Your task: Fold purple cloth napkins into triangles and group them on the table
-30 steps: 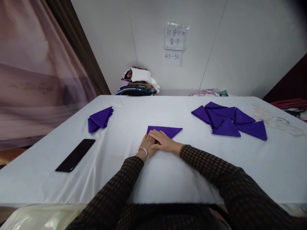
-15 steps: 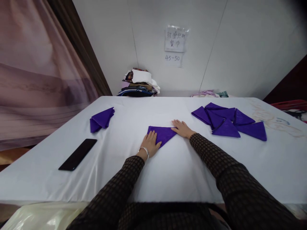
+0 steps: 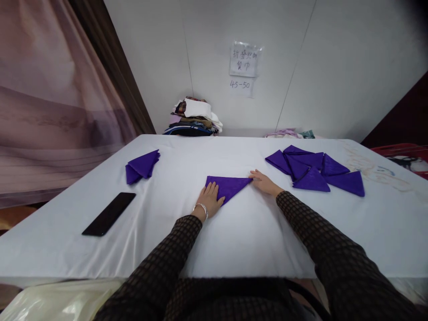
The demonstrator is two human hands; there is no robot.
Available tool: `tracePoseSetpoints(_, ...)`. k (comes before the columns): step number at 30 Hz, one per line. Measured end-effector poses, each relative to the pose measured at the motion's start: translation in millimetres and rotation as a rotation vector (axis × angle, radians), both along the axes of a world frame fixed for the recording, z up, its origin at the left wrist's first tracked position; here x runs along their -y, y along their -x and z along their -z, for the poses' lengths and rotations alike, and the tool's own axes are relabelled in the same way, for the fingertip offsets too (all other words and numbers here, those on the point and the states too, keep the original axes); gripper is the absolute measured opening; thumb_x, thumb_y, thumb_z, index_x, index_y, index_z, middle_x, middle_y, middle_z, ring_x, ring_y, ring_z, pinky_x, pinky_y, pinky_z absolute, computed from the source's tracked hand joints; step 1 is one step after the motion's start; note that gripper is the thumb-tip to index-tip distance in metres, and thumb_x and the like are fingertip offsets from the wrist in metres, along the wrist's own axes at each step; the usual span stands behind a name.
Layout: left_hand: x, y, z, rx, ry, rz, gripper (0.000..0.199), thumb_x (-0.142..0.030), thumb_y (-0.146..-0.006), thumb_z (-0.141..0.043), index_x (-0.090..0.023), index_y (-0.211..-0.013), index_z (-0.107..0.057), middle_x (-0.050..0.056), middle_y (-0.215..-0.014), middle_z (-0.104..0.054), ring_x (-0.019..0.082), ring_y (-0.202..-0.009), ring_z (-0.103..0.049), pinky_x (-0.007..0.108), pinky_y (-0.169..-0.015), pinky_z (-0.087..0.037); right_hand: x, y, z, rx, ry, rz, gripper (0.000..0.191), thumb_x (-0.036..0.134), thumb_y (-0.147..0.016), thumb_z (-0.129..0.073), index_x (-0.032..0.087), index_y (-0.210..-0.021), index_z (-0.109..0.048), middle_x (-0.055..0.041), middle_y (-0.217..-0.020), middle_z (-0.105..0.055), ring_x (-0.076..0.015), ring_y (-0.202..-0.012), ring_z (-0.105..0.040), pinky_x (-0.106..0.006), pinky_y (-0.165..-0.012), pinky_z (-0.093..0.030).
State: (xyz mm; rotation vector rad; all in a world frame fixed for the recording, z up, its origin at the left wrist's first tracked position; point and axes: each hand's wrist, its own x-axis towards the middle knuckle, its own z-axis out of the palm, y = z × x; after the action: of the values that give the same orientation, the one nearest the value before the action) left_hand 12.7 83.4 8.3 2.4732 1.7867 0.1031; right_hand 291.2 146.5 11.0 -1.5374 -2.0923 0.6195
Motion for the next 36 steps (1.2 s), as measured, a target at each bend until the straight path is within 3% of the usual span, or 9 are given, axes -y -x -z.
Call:
tracePoseSetpoints(5, -1, 1, 0.8, 0.001, 0.000, 0.002, 0.069, -0.052, -0.091, -0.024, -0.008, -0.143, -0.030, 0.013, -0.151, -0.025, 0.026, -0.141, -0.017, 0.042, -0.114, -0.018, -5, -1, -0.6, 0.106, 0.037, -0.012, 0.026, 0.019, -0.079, -0.053, 0.019, -0.103, -0.063, -0.0112, -0.142, -0.042, -0.0266, -0.139, -0.023, -0.049, -0.109, -0.026)
tracePoseSetpoints(10, 1, 1, -0.7, -0.005, 0.018, -0.004, 0.070, -0.053, -0.091, -0.024, -0.007, -0.143, -0.028, 0.013, -0.152, -0.022, 0.025, -0.141, -0.015, 0.041, -0.114, -0.016, -11, -2, -1.4, 0.177, 0.031, -0.028, 0.012, 0.021, -0.084, -0.052, 0.018, -0.090, -0.062, -0.0149, -0.143, -0.040, -0.0271, -0.139, -0.022, -0.046, -0.108, -0.025)
tracePoseSetpoints(17, 2, 0, -1.7, -0.007, 0.019, -0.011, 0.070, -0.053, -0.091, -0.023, -0.007, -0.143, -0.030, 0.013, -0.152, -0.023, 0.025, -0.141, -0.015, 0.041, -0.114, -0.016, -15, -5, 3.1, 0.179, -0.019, 0.039, 0.013, 0.018, -0.083, -0.051, 0.020, -0.077, -0.062, -0.0131, -0.138, -0.047, -0.0282, -0.135, -0.029, -0.046, -0.106, -0.027)
tracePoseSetpoints(23, 1, 0, -0.4, -0.004, 0.007, -0.005, 0.069, -0.053, -0.091, -0.024, -0.007, -0.142, -0.031, 0.013, -0.151, -0.024, 0.026, -0.141, -0.016, 0.042, -0.114, -0.017, -4, 7, -1.9, 0.146, -0.164, 0.187, 0.030, 0.023, -0.091, -0.037, 0.018, -0.108, -0.061, -0.0115, -0.139, -0.046, -0.0241, -0.136, -0.027, -0.044, -0.110, -0.024)
tracePoseSetpoints(25, 1, 0, 0.1, 0.000, -0.004, -0.001, 0.068, -0.052, -0.091, -0.025, -0.008, -0.142, -0.032, 0.013, -0.151, -0.025, 0.027, -0.141, -0.017, 0.043, -0.114, -0.018, 11, 26, -4.4, 0.138, -0.221, 0.068, 0.038, 0.032, -0.093, -0.035, 0.019, -0.124, -0.053, -0.0087, -0.144, -0.040, -0.0222, -0.138, -0.023, -0.044, -0.112, -0.020)
tracePoseSetpoints(28, 1, 1, 0.4, 0.000, -0.012, 0.003, 0.068, -0.051, -0.091, -0.025, -0.007, -0.142, -0.031, 0.013, -0.150, -0.027, 0.027, -0.140, -0.018, 0.043, -0.113, -0.018, 37, 61, -6.8, 0.189, -0.229, -0.316, 0.054, 0.047, -0.092, -0.037, 0.021, -0.140, -0.038, -0.0069, -0.148, -0.033, -0.0209, -0.139, -0.021, -0.045, -0.114, -0.016)
tracePoseSetpoints(30, 0, 1, 0.7, -0.004, -0.010, 0.007, 0.068, -0.051, -0.091, -0.025, -0.006, -0.142, -0.031, 0.013, -0.150, -0.027, 0.026, -0.140, -0.018, 0.043, -0.113, -0.018, 47, 77, -7.4, 0.254, -0.192, -0.475, 0.062, 0.055, -0.091, -0.036, 0.022, -0.144, -0.032, -0.0069, -0.151, -0.028, -0.0213, -0.140, -0.019, -0.045, -0.114, -0.014)
tracePoseSetpoints(33, 0, 1, 1.2, 0.003, -0.016, 0.005, 0.068, -0.051, -0.091, -0.025, -0.007, -0.142, -0.031, 0.013, -0.150, -0.027, 0.027, -0.140, -0.019, 0.043, -0.113, -0.019, 44, 76, -7.8, 0.341, -0.129, -0.471, 0.065, 0.057, -0.091, -0.032, 0.020, -0.144, -0.032, -0.0089, -0.150, -0.027, -0.0227, -0.140, -0.020, -0.046, -0.113, -0.012)
tracePoseSetpoints(36, 0, 1, 1.5, 0.008, -0.015, -0.001, 0.069, -0.052, -0.091, -0.024, -0.007, -0.142, -0.032, 0.013, -0.150, -0.027, 0.027, -0.140, -0.019, 0.043, -0.113, -0.019, 29, 55, -9.0, 0.398, -0.097, -0.330, 0.063, 0.056, -0.092, -0.030, 0.018, -0.142, -0.036, -0.0100, -0.150, -0.029, -0.0242, -0.139, -0.020, -0.047, -0.113, -0.012)
